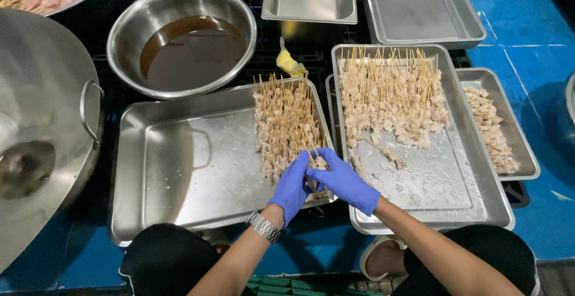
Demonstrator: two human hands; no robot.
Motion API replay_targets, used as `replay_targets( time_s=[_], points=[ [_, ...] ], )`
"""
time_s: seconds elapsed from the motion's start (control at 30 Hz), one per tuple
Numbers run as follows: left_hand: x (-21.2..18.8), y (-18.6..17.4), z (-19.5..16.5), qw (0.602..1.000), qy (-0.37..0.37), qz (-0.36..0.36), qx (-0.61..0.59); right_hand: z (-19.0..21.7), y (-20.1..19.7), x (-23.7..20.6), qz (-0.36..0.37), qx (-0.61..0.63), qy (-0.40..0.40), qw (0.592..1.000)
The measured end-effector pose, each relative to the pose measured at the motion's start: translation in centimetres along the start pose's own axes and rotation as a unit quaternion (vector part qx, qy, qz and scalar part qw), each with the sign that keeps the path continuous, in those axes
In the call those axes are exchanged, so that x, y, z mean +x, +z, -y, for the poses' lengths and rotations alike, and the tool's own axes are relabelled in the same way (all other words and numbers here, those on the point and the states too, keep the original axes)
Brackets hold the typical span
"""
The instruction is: The person sits on the ground at a prep station and threads pieces of raw marinated meat onto bamboo skewers by hand, placing each finished skewer upright into a tray alongside the others, working through trays of meat and skewers.
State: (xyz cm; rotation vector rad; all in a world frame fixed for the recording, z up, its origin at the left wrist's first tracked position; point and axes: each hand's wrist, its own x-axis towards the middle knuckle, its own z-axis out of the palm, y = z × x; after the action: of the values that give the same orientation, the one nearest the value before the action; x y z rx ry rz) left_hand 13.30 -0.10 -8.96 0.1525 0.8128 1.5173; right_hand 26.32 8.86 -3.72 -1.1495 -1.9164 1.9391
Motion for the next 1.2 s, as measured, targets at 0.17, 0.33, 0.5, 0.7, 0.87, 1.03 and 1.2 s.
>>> replay_targets(
  time_s=[0.17, 0.33, 0.5, 0.7, 0.87, 1.03, 1.2],
  points=[
    [1.3, -0.8, 0.6, 0.998, -0.016, -0.039, -0.056, -2.1, -0.7, 0.8, 0.003, 0.102, -0.112, 0.989],
    [0.4, 0.7, 0.0, 0.997, -0.037, -0.033, -0.062, -3.7, -0.9, 1.7, -0.081, 0.124, -0.118, 0.982],
    [-0.2, 1.7, -0.5, 0.998, -0.025, 0.055, 0.002, -2.9, -1.0, 1.9, -0.115, 0.135, -0.123, 0.976],
    [-0.5, 2.4, -0.6, 0.995, 0.045, 0.085, 0.024, -0.6, -1.4, -0.3, -0.062, 0.022, -0.224, 0.972],
    [-0.5, 1.4, -1.7, 1.0, 0.012, 0.02, -0.007, 1.4, -0.9, -1.9, -0.044, -0.112, -0.254, 0.96],
    [0.8, -1.8, -4.1, 0.98, 0.121, -0.024, 0.155, 2.1, -0.9, -2.3, -0.059, -0.088, -0.197, 0.975],
    [0.6, -6.1, -4.4, 0.793, 0.171, -0.228, 0.539, 1.8, -1.6, -1.4, -0.088, -0.074, -0.174, 0.978]
  ],
)
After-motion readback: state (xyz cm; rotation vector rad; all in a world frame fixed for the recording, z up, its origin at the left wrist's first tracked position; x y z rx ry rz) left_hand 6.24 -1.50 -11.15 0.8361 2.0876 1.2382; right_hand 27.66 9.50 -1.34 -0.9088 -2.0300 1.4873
